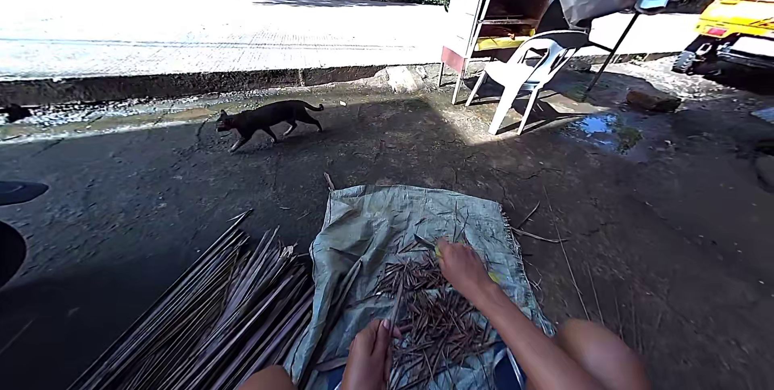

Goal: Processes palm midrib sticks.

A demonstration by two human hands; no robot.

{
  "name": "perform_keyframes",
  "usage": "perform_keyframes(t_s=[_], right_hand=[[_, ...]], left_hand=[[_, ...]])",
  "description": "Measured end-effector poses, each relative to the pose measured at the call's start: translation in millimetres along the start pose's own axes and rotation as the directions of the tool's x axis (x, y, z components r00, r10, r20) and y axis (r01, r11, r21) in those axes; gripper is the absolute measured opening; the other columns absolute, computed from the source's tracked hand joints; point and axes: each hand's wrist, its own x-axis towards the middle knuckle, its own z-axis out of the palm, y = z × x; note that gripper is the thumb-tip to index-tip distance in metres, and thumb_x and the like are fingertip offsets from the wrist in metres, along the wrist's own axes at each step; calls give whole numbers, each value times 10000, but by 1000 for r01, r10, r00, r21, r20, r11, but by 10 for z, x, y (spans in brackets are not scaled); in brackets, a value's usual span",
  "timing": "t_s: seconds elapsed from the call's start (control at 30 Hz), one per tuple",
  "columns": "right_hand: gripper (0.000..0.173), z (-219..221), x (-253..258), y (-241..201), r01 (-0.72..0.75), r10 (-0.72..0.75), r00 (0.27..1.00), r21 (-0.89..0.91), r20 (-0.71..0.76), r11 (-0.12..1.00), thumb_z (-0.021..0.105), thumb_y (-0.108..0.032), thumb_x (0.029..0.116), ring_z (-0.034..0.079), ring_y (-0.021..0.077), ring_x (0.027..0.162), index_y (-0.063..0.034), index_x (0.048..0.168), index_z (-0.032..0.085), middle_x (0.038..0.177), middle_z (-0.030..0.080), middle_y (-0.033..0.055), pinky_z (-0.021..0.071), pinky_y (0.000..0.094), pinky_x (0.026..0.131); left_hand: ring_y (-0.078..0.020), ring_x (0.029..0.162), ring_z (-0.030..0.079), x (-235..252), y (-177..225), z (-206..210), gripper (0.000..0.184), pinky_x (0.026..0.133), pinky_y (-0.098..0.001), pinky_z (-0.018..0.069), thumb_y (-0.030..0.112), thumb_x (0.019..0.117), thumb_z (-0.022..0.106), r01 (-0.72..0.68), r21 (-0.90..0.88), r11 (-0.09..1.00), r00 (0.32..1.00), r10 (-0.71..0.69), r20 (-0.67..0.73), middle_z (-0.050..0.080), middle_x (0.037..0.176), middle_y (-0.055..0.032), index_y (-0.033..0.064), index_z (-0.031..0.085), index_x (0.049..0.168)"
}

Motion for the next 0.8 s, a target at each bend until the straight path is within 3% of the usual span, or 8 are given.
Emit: perform_keyframes(t_s=[0.1, 0.2, 0.4, 0.53, 0.6, 0.7, 0.8], right_hand=[[278, 315, -292, -265, 292, -297, 947, 56, 121, 955, 516, -145, 1059, 674, 461, 1068, 49, 1228, 623, 1072, 692, 292, 511, 608, 910], [254, 422, -375, -407, 356, -348, 915, -3, 205, 934, 509, -117, 1055, 671, 472, 1073, 59, 1200, 620, 1086, 690, 298, 503, 617, 890], [286, 169, -89, -146, 178, -167, 978, -88, 122, 980, 479, -116, 1071, 645, 463, 1148, 34, 1293, 580, 1181, 670, 291, 492, 606, 944], [315, -49, 39, 42, -79, 79, 996, -4, -48, 997, 445, -133, 1087, 644, 446, 1178, 16, 1343, 553, 1216, 670, 273, 499, 581, 967], [324, -148, 26, 99, -113, 116, 991, 35, -74, 993, 441, -161, 1094, 640, 438, 1187, 12, 1345, 550, 1220, 665, 273, 499, 570, 970], [329, 12, -191, -99, 90, -92, 995, 47, 40, 995, 475, -165, 1084, 645, 461, 1155, 28, 1333, 569, 1184, 667, 295, 500, 599, 961], [272, 348, -412, -369, 316, -320, 932, 54, 167, 947, 509, -132, 1063, 671, 470, 1074, 57, 1230, 610, 1087, 688, 299, 511, 611, 904]], left_hand=[[-6, 404, 410, -1, 39, -4, 326, 434, -167, 387, 84, 1119, 307, 24, -174, 984, 1000, -25, -6, 440, 509, 71, -3, 586, 974], [12, 379, 395, 1, 67, 7, 338, 404, -141, 375, 68, 1115, 262, 47, -324, 945, 999, -45, 12, 432, 486, 85, 55, 534, 913], [13, 365, 385, 30, 34, 25, 361, 397, -136, 368, 117, 1126, 244, 77, -399, 914, 993, -35, 111, 402, 470, 89, 74, 529, 908], [22, 360, 388, -10, 45, 13, 383, 396, -134, 366, 89, 1113, 227, 63, -415, 908, 992, -9, 130, 414, 456, 98, 89, 532, 881], [20, 366, 384, -30, 13, 7, 382, 395, -138, 366, 91, 1117, 223, 64, -411, 909, 990, -7, 138, 416, 470, 98, 86, 528, 886], [20, 359, 388, -22, 3, -13, 396, 389, -136, 372, 101, 1119, 209, 70, -451, 890, 991, -9, 135, 419, 465, 97, 86, 529, 885], [40, 354, 383, -8, -12, -38, 414, 383, -116, 359, 118, 1114, 160, 100, -585, 805, 984, 8, 179, 420, 463, 115, 116, 512, 898]])
